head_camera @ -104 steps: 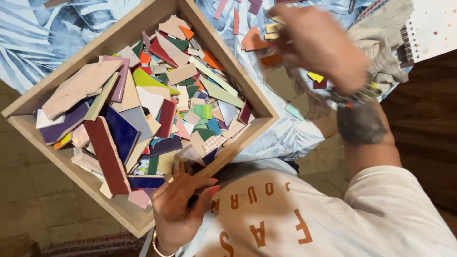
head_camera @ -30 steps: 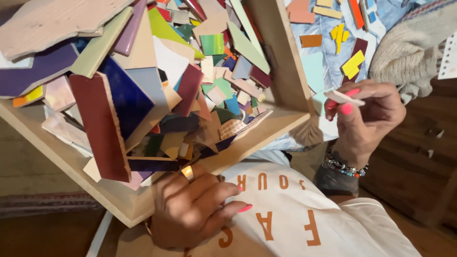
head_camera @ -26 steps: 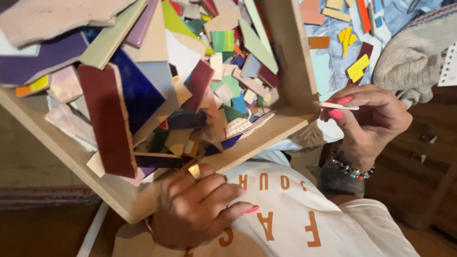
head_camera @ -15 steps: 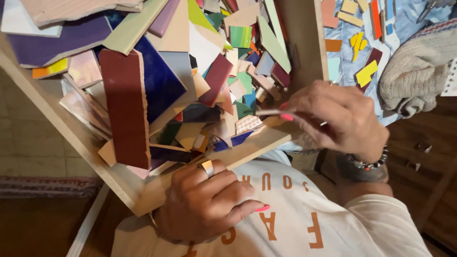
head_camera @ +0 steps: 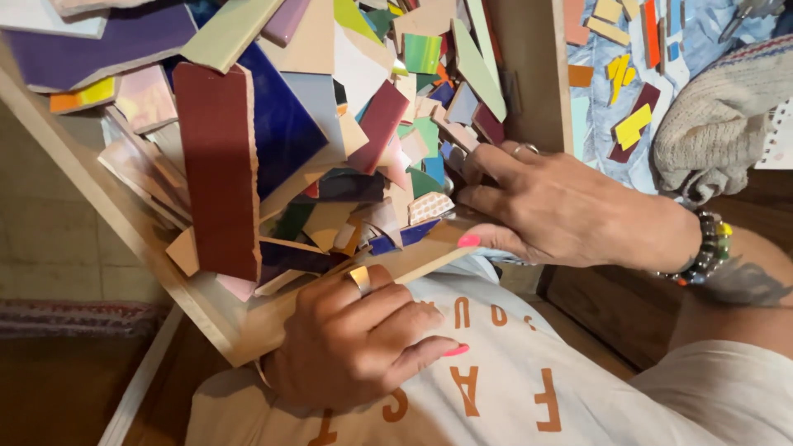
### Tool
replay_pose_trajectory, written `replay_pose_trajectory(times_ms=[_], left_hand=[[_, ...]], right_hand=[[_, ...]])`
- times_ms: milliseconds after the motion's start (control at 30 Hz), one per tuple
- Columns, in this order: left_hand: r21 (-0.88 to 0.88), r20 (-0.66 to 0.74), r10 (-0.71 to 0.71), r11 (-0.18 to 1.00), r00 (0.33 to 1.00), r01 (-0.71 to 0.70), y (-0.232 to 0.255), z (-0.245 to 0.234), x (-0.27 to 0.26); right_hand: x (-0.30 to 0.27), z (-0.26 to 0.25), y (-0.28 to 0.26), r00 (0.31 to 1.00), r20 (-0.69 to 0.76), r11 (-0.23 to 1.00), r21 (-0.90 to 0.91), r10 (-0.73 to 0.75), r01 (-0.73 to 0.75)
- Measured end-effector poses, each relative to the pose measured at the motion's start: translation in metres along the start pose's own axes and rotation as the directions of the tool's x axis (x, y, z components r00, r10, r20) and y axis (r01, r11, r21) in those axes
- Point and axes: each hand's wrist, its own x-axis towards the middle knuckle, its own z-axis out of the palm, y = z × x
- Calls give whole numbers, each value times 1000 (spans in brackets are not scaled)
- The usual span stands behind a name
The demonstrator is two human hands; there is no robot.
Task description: Sorting and arranging small colorful mosaic tile pieces from a wooden box onto a workspace
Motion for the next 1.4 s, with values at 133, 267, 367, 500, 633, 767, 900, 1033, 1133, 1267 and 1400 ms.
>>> replay_pose_trajectory(times_ms=[133, 267, 367, 500, 633, 767, 900, 1033, 1133, 1267, 1400], left_hand=[[-53, -7, -8, 999, 1000, 7, 1, -1, 2], [-151, -31, -89, 985, 996, 83, 4, -1, 2], [-170, -78, -55, 984, 995, 41, 4, -2, 3], [-120, -102, 9, 993, 995, -21, 3, 4, -3], [-148, -183, -148, 981, 972, 122, 8, 6, -7], [-145, -278, -318, 947, 906, 288, 19, 7, -6], [-70, -406, -211, 977, 889, 201, 14, 14, -2], [-140, -343, -269, 962, 900, 235, 21, 10, 1], [-122, -314, -279, 960, 907, 253, 21, 12, 1], [-77, -294, -292, 956, 910, 282, 23, 14, 3], [-56, -279, -296, 955, 913, 292, 24, 14, 5]], right_hand=[[3, -4, 4, 947, 306, 994, 17, 98, -108], [0, -6, 6, 959, 282, 992, 122, -12, -23], [-8, -15, 1, 967, 256, 968, 243, 6, -70], [-18, -19, -4, 994, -20, 957, 268, -107, 108], [-33, -27, -6, 954, -290, 914, 363, -73, 181], [-40, -34, -23, 903, -319, 508, 850, 289, 138], [-29, -7, -22, 792, -405, 341, 902, 457, 265], [-20, 9, -19, 758, -464, 153, 881, 458, 447], [-19, 12, -18, 732, -515, 141, 848, 446, 511], [-19, 16, -15, 715, -549, 117, 821, 433, 559], [-17, 20, -10, 710, -560, 109, 811, 427, 575]])
